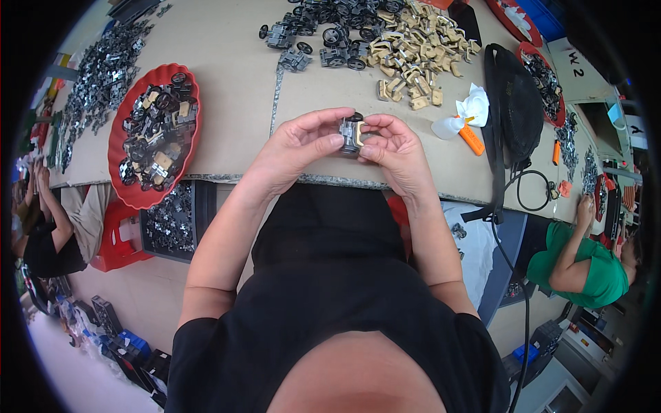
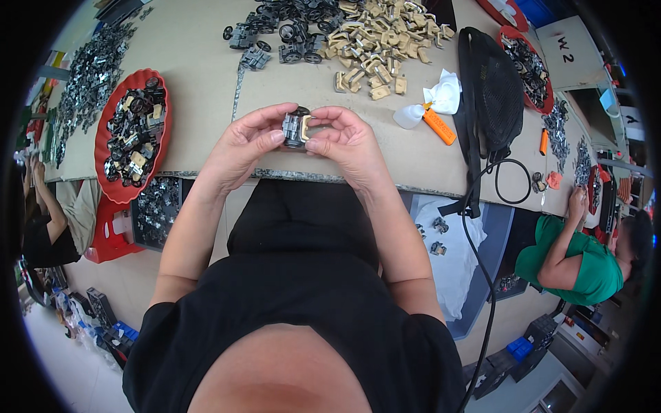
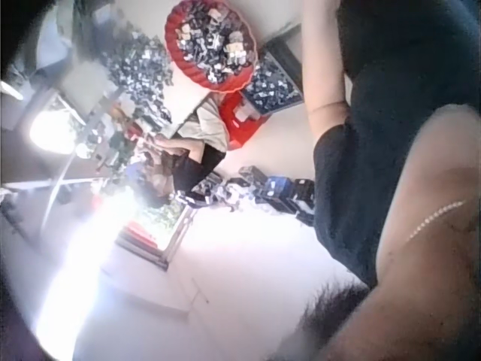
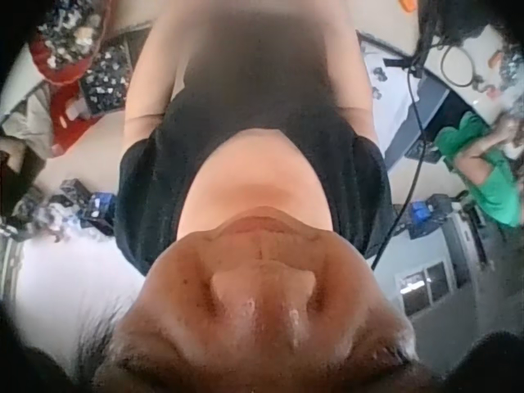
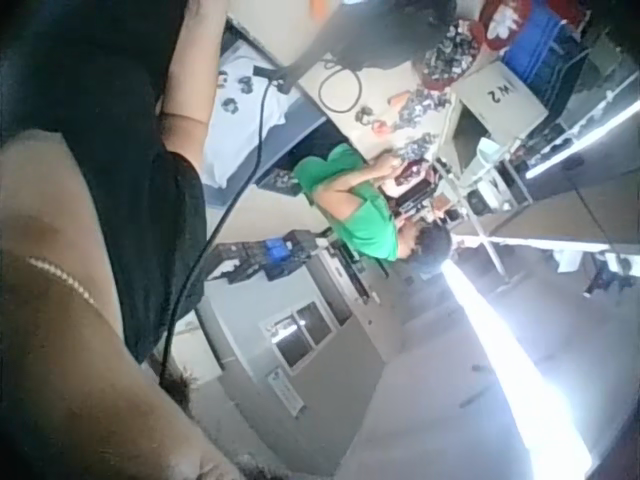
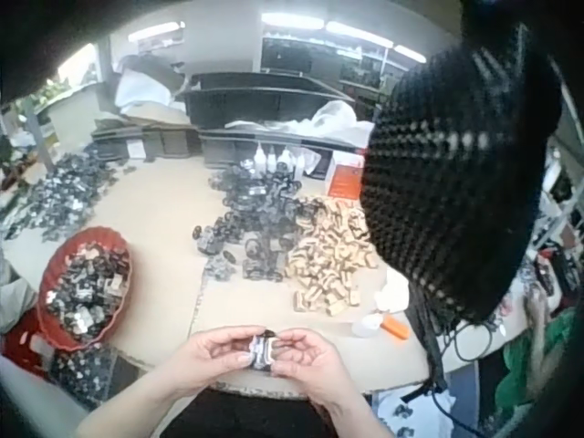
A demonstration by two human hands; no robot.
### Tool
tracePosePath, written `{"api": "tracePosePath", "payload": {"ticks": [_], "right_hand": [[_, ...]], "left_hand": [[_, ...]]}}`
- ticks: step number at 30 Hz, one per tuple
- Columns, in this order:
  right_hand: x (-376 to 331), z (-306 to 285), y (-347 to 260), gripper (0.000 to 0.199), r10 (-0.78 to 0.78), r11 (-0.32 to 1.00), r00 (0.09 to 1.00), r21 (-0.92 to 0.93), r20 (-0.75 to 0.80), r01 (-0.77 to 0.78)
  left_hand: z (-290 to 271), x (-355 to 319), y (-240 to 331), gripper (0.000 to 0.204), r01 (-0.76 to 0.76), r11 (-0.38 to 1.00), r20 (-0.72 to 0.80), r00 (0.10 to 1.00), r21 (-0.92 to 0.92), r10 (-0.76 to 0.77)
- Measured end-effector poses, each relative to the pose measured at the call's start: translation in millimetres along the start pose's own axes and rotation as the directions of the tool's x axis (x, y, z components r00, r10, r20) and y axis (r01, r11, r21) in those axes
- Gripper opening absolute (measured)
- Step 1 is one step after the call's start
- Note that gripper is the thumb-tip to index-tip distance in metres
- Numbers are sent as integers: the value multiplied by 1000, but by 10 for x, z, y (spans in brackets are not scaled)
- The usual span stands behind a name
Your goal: Apply glue to small plastic components and assemble them on a workbench.
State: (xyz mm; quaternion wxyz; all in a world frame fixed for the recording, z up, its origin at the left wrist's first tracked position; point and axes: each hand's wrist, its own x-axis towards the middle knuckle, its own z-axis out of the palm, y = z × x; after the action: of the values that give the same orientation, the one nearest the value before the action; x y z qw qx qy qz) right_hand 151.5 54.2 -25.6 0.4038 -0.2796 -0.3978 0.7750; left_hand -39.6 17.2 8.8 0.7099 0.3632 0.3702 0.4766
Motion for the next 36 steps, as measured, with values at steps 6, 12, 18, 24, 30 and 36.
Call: {"api": "tracePosePath", "payload": {"ticks": [6, 12, 18, 24, 30, 36], "right_hand": [[0, 21, -27, 43, 42, 998, 999, 44, 5, -42], [1, 38, -39, 45, 45, 999, 999, 23, 21, -46], [9, 56, -27, 44, 45, 999, 999, -28, 3, -45], [20, 49, -35, 43, 54, 997, 998, -59, 35, -52], [18, 9, -37, 40, 71, 997, 997, -27, 32, -70], [9, -3, -26, 40, 78, 994, 997, -81, 13, -77]], "left_hand": [[-1, -12, -41, 40, -96, 986, -13, 995, 135, 99], [-10, -29, -106, 35, -129, 979, -74, 987, 155, 142], [15, -41, -117, 33, -104, 972, -136, 981, 212, 135], [-29, -42, -171, 33, -147, 939, -164, 965, 310, 205], [-15, -37, -183, 32, -121, 951, -193, 964, 286, 181], [-32, -32, -196, 33, -96, 981, -186, 974, 168, 127]]}}
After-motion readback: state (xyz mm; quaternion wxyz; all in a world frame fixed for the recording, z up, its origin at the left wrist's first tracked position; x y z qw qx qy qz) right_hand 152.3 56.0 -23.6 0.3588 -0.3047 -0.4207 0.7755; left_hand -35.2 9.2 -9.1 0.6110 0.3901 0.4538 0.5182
